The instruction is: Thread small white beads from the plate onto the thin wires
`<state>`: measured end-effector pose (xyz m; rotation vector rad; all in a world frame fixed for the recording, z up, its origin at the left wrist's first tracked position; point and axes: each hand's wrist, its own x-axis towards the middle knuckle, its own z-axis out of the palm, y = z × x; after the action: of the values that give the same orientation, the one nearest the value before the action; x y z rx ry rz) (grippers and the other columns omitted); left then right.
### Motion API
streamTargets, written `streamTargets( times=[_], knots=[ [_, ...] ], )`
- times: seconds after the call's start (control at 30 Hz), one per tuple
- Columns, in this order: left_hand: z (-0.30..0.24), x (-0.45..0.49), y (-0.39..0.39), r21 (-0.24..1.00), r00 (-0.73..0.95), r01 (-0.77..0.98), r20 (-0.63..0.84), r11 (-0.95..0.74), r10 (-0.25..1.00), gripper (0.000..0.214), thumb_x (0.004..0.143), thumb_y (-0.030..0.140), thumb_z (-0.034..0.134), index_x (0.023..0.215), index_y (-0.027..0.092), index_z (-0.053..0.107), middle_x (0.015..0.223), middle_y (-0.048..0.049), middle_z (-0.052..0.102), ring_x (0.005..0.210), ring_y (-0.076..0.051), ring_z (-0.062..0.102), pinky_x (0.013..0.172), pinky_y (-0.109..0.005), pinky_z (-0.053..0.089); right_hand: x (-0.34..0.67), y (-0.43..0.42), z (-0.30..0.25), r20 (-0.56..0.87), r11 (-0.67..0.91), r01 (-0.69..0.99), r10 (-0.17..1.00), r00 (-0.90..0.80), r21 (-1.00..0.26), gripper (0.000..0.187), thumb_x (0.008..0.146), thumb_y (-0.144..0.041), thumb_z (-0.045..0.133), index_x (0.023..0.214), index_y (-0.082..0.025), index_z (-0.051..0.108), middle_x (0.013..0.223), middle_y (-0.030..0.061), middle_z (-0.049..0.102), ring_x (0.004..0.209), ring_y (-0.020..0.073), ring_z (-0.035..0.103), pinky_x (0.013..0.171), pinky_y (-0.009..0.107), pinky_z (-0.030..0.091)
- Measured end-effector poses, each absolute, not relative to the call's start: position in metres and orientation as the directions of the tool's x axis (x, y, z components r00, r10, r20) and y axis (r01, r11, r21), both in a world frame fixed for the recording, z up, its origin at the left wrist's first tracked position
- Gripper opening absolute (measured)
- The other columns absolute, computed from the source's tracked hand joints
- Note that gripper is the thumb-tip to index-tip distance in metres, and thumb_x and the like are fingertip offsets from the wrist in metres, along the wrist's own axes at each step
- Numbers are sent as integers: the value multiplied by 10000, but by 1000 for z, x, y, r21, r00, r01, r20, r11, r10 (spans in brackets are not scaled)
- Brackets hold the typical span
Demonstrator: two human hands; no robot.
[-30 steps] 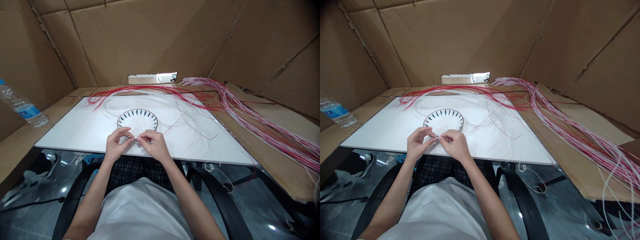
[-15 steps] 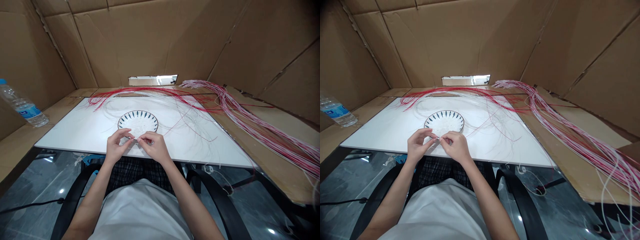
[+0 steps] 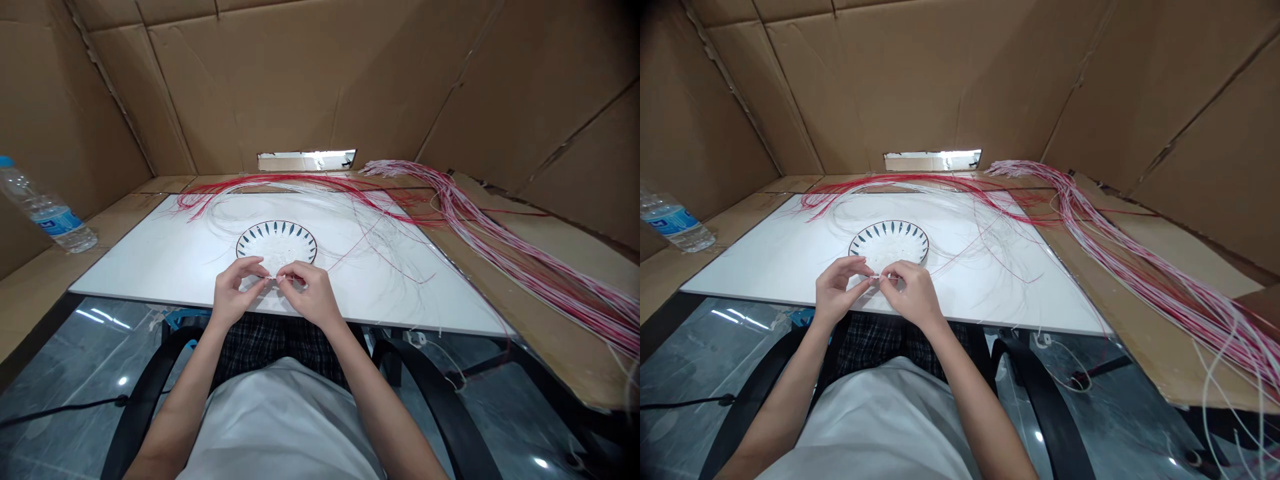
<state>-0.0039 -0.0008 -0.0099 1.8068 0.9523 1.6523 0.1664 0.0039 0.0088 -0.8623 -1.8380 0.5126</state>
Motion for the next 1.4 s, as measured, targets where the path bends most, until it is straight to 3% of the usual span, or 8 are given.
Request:
streamTargets(
  times=[0.43,0.53,0.63,0.73,1.13,1.3,1.4],
  knots=[
    [-6,-3,0,714,98,294,639,-636,763,417,755,179,684,1151,195,558,944,-65,676,899,-189,655,870,-346,509,167,5,7,619,681,391,730,-289,-620,133,822,-162,536,709,-171,607,665,19,595,667,153,534,640,273,392],
    [-2,-1,1,627,126,474,646,-618,753,535,710,196,707,1208,206,514,1019,-76,662,988,-227,622,975,-424,424,168,4,9,630,646,346,757,-173,-680,147,823,-177,536,695,-171,606,653,16,588,636,143,515,601,264,385],
    [0,0,0,547,185,607,608,-576,772,568,683,205,707,1212,220,500,953,-33,678,984,-229,622,1089,-500,256,169,3,11,611,612,267,786,-97,-744,147,814,-183,538,684,-170,605,651,10,592,601,130,499,565,254,377],
    [1,2,-2,518,220,658,562,-546,798,517,701,208,671,1190,227,505,920,5,685,979,-203,626,1129,-482,168,169,3,11,597,599,230,797,-86,-767,138,798,-182,546,678,-164,611,640,5,586,588,125,490,554,250,372],
    [3,1,-3,486,324,649,520,-586,790,421,756,197,630,1166,226,537,941,-2,641,958,-167,608,1122,-447,195,169,4,11,580,584,224,810,-92,-780,132,781,-184,547,681,-155,628,632,11,591,580,125,490,548,250,372],
    [3,-1,-2,569,282,547,565,-614,775,372,779,177,617,1144,206,547,888,-15,654,881,-170,626,1058,-441,317,169,4,11,587,591,224,805,-91,-775,144,787,-185,544,671,-160,624,636,10,598,576,121,485,544,247,372],
    [2,-1,-1,600,266,490,588,-632,764,349,793,144,586,1138,191,556,866,-32,655,854,-169,625,936,-369,436,169,4,11,586,589,222,805,-88,-777,135,782,-185,548,675,-159,625,629,8,592,569,120,480,539,247,370]
  ],
)
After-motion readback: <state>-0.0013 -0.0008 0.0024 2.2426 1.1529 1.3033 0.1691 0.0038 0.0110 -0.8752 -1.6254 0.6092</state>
